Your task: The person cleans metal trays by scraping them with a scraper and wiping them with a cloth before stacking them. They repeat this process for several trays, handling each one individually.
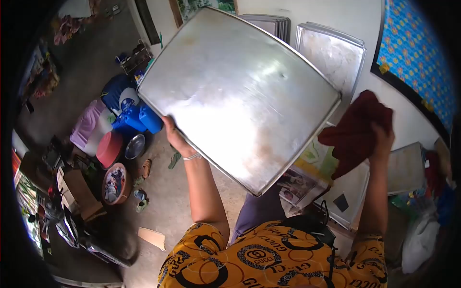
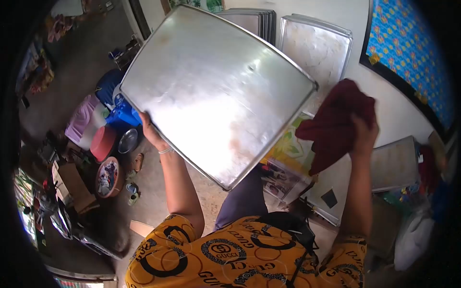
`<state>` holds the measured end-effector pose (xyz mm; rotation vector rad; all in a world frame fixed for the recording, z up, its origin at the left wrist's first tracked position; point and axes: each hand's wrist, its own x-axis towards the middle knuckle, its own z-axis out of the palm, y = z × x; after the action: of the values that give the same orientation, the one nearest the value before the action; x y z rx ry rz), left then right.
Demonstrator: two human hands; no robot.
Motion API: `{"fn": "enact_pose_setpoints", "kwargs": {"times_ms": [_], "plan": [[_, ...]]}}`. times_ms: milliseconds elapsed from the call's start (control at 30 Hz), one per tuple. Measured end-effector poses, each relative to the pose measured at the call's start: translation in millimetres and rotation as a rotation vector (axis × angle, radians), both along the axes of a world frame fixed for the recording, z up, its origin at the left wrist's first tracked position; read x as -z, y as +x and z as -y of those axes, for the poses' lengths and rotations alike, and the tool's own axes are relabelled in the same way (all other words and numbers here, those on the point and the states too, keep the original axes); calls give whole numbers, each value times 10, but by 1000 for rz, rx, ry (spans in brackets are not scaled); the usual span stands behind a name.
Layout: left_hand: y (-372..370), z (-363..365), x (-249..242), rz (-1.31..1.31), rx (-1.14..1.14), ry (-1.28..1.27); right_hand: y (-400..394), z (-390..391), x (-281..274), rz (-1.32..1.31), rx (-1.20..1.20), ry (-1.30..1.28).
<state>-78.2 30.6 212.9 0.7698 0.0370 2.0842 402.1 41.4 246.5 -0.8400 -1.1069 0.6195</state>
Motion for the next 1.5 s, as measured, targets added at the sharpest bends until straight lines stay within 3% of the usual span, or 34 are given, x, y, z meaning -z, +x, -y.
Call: {"fn": "enact_pose_setpoints", "kwargs": {"times_ms": [33, 133, 167, 267, 333, 367, 433, 633, 767, 867, 900, 967, 1000, 1100, 1267, 1500], "plan": [[87, -12, 8, 3, -3, -10, 66, 76, -130, -196, -42, -24], [251, -79, 64, -8, 41, -30, 4, 207, -268, -340, -168, -24], [372, -88, 41, 41, 28, -105, -90, 47, -54, -279, -192, 68], [665, -98, 100, 12, 81, -148, -525, -114, 301, 42, -330, 119], [972, 61, -10, 1, 121, -211, -716, -221, 538, 921, 326, 297], [1068, 49, 54, -41, 81, -261, -912, -192, 507, 961, 258, 279], [1269, 166, 63, -183, 25, -303, -1292, -156, 359, 965, 157, 296], [1306, 197, 313, -496, -180, -205, -1923, -534, -528, 801, 171, 635], [1236, 284, 187, -408, -172, -193, -2321, -225, -811, 899, 25, 796], [1181, 235, 206, -349, -282, -84, -2482, 55, -549, 1007, -225, 916], [1088, 289, 294, -237, -38, -149, -2482, 148, -427, 953, -306, 912], [997, 254, 336, -182, 48, -66, -2416, 339, -240, 966, -302, 807], [1016, 284, 205, -120, 257, 138, -2358, 391, -143, 953, -298, 798], [998, 360, 103, -292, 17, -86, -2243, 527, 145, 952, -307, 792], [1044, 458, -137, -510, -174, -224, -2087, 650, 542, 942, -351, 827], [975, 276, -85, -486, -197, -220, -1966, 815, 793, 995, -383, 775]]}}
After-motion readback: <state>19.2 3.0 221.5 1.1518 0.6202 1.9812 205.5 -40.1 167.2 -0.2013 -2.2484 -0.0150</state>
